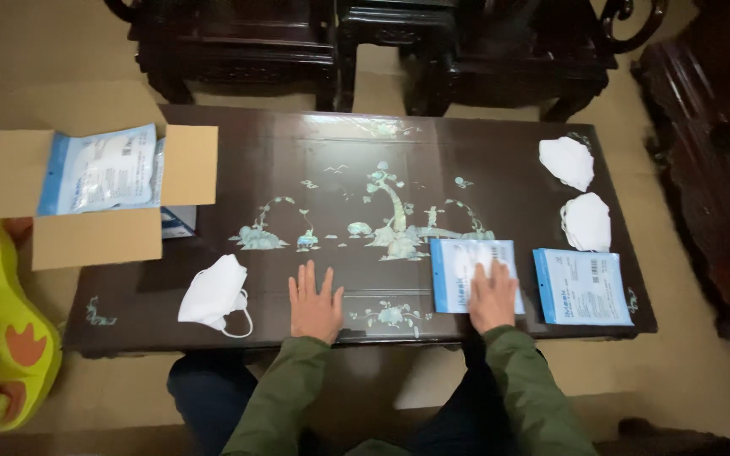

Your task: Packing individual face masks into blue protective envelopes

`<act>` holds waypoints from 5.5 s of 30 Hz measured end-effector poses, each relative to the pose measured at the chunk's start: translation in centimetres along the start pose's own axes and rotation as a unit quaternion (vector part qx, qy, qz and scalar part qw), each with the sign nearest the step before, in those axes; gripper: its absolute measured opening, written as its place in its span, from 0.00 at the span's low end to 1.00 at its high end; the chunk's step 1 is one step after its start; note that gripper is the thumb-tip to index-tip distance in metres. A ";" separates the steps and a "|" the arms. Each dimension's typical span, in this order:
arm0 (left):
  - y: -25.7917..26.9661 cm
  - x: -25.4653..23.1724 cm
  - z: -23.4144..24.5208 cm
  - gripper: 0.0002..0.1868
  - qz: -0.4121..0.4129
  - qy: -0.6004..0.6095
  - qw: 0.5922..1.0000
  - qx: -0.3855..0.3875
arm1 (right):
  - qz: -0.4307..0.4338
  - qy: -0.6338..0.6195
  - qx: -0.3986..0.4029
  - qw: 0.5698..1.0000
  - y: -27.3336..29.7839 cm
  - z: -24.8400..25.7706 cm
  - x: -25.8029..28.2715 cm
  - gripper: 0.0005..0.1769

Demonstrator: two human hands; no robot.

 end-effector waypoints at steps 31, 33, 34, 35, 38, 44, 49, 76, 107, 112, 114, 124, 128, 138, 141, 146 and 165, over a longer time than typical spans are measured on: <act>2.8 29.4 2.3 0.38 0.301 0.023 0.946 -0.118 | 0.098 -0.105 -0.020 0.989 -0.2 1.9 21.7 0.30; 2.7 27.7 4.7 0.35 0.272 -0.001 0.945 -0.181 | 0.117 -0.113 -0.047 0.986 -0.4 2.3 21.9 0.30; 2.7 27.8 4.5 0.35 0.273 -0.001 0.945 -0.182 | 0.117 -0.113 -0.047 0.986 -0.3 2.2 21.9 0.30; 2.8 27.7 4.5 0.31 0.268 -0.008 0.943 -0.195 | 0.119 -0.112 -0.059 0.985 -0.3 2.3 21.9 0.30; 2.7 27.7 4.0 0.26 0.267 0.010 0.941 -0.209 | 0.122 -0.113 -0.075 0.983 -0.2 2.8 22.0 0.30; 2.9 26.4 6.2 0.18 0.258 0.175 0.917 -0.248 | 0.117 -0.125 -0.076 0.982 -0.3 3.3 22.1 0.29; 1.8 18.7 14.3 0.06 0.277 0.387 0.862 -0.174 | 0.050 -0.219 -0.017 0.974 -1.9 3.4 20.8 0.31; -1.3 -0.5 -8.1 0.29 0.333 0.633 0.649 0.257 | -0.386 -0.725 0.233 0.521 -0.6 -2.4 19.7 0.12; 1.7 -3.0 -6.8 0.29 0.470 0.711 0.517 0.079 | -0.227 -0.408 0.001 0.885 -1.5 6.3 15.9 0.17; 1.7 -3.2 -5.8 0.24 0.453 0.722 0.517 0.077 | -0.082 -0.153 -0.145 0.974 -1.9 8.1 8.3 0.22; 2.0 -3.4 -3.9 0.29 0.474 0.709 0.515 0.093 | -0.074 -0.066 -0.113 0.989 -1.1 5.0 5.8 0.36; 1.9 -4.2 -1.8 0.26 0.451 0.696 0.543 0.129 | -0.078 -0.001 -0.120 0.990 0.3 3.0 6.3 0.14; 2.2 -6.6 -1.0 0.24 0.420 0.667 0.593 0.168 | 0.005 -0.021 -0.153 0.988 1.1 2.3 10.0 0.08; 2.3 -4.9 -10.2 0.17 0.350 0.615 0.683 0.181 | 0.034 -0.192 -0.138 0.971 2.1 2.5 15.9 0.10; 2.2 -5.6 -9.5 0.19 0.336 0.593 0.703 0.203 | -0.021 -0.249 -0.049 0.967 1.7 3.1 14.8 0.13; 0.9 -7.1 -8.3 0.24 0.288 0.496 0.773 0.269 | -0.050 -0.236 -0.030 0.970 1.6 4.5 15.4 0.14; -4.7 -9.9 -12.1 0.35 0.037 0.193 0.976 0.091 | -0.142 -0.152 -0.235 0.950 3.1 -1.0 17.3 0.24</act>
Point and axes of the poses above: each hand's wrist, its own y-axis away from the middle knuckle, its own z-axis out of the back of the hand, x = y × z, the point moved 8 cm from there along -y, towards the middle knuckle, and after that the axes turned 3 degrees about z, right-handed, at the moved point
